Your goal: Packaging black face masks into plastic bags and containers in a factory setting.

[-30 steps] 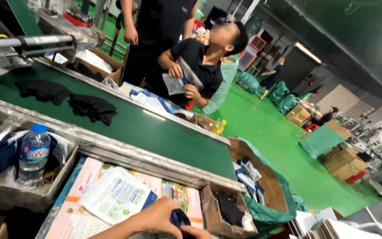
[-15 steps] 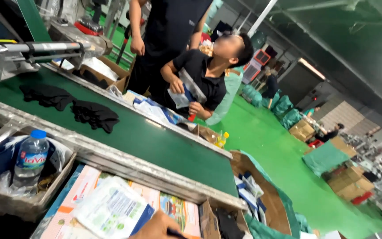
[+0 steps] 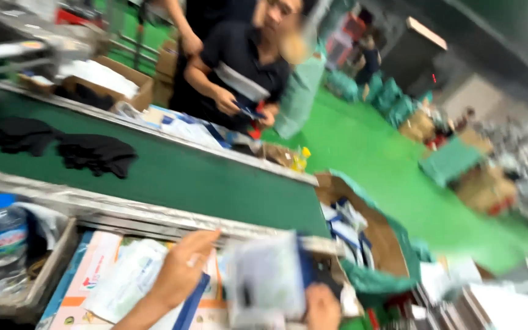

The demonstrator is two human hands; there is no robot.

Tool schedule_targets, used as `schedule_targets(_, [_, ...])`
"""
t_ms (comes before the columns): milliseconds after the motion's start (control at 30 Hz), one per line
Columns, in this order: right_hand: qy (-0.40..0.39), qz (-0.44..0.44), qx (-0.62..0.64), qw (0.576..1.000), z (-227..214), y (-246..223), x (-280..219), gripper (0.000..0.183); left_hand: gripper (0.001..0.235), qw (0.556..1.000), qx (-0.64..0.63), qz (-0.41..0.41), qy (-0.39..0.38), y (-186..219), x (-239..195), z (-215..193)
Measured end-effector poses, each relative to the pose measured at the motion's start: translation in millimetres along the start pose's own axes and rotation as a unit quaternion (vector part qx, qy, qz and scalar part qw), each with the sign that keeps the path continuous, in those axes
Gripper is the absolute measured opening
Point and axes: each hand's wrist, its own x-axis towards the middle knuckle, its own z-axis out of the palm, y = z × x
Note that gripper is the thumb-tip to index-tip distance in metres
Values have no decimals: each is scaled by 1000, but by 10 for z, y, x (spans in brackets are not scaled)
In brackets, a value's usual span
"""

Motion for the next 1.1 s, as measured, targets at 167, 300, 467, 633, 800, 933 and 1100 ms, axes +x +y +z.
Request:
schedule_targets(167, [47,585,571,574,-1954,-575,1436,48,24,979,-4,-183,-91,0,-388,-34])
schedule_targets(300, [33,546,542,638,-2419,-648,773,39,14,964,5,-226,-142,133,-648,238])
schedule_targets(467, [55,626,362,689,-3429,-562,-702,21,13,928,16,-248,-278,292,-986,633])
schedule_targets(633, [-20,674,124,728,-3996,-520,-2162,29,25,872,-164,-283,-363,611,-1194,1101])
schedule_targets(800, [-190,678,25,710,-3318,-855,-3739,54,30,830,-180,-336,-408,529,-1684,1311])
schedule_targets(933, [-261,682,-64,680,-2787,-1119,-4418,65,54,828,-108,-292,-466,493,-1993,1422])
schedule_targets(1100, [-187,807,130,544,-2586,-730,-5280,75,66,807,-94,-344,-470,238,-2627,1643])
